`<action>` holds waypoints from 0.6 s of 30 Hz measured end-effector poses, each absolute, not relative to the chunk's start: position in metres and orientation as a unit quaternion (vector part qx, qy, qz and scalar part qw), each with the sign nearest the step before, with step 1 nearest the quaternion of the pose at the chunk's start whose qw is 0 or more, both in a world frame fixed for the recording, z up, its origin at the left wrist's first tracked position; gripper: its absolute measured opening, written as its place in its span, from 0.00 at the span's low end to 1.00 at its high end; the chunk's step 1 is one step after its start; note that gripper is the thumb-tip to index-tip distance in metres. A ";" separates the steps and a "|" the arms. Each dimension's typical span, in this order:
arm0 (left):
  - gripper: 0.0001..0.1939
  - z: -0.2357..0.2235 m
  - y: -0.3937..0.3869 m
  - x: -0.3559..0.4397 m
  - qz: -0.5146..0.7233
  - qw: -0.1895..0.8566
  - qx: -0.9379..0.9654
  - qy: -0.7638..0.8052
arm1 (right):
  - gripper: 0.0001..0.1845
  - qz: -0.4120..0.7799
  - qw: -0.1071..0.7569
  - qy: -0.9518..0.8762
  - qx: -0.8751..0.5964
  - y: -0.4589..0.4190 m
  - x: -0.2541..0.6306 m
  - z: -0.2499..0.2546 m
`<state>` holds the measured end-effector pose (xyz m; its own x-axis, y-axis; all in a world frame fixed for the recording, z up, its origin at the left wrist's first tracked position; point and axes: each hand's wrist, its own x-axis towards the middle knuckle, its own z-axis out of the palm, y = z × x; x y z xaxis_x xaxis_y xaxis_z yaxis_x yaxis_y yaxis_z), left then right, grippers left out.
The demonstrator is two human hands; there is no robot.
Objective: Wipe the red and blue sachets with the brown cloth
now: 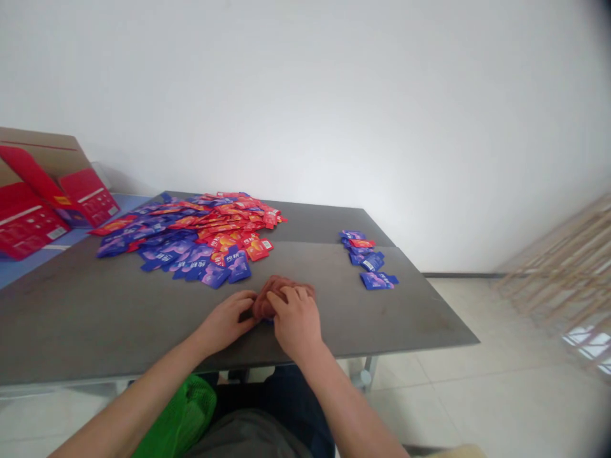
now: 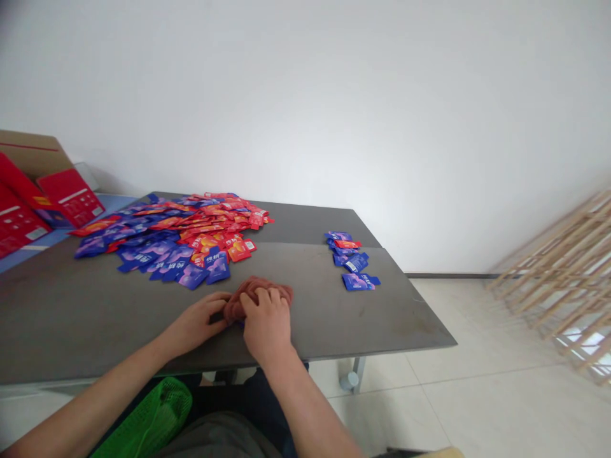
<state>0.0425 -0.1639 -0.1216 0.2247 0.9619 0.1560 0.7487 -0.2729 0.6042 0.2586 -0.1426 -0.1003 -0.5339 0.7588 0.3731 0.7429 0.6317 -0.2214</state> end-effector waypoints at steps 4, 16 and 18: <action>0.05 -0.125 -0.169 0.048 0.244 0.172 0.759 0.579 | 0.13 -0.003 0.156 -0.888 -0.432 -0.123 0.257 -0.101; 0.07 -0.138 -0.166 0.044 0.254 0.147 0.768 0.569 | 0.12 -0.022 0.177 -0.890 -0.419 -0.120 0.255 -0.103; 0.06 -0.139 -0.167 0.043 0.253 0.149 0.773 0.563 | 0.13 -0.024 0.152 -0.863 -0.481 -0.106 0.265 -0.102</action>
<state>0.0429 -0.1669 -0.1391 0.2384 0.9451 0.2237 0.7945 -0.3222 0.5148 0.2652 -0.1060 -0.1020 -0.4904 0.8232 0.2860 0.8378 0.5357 -0.1053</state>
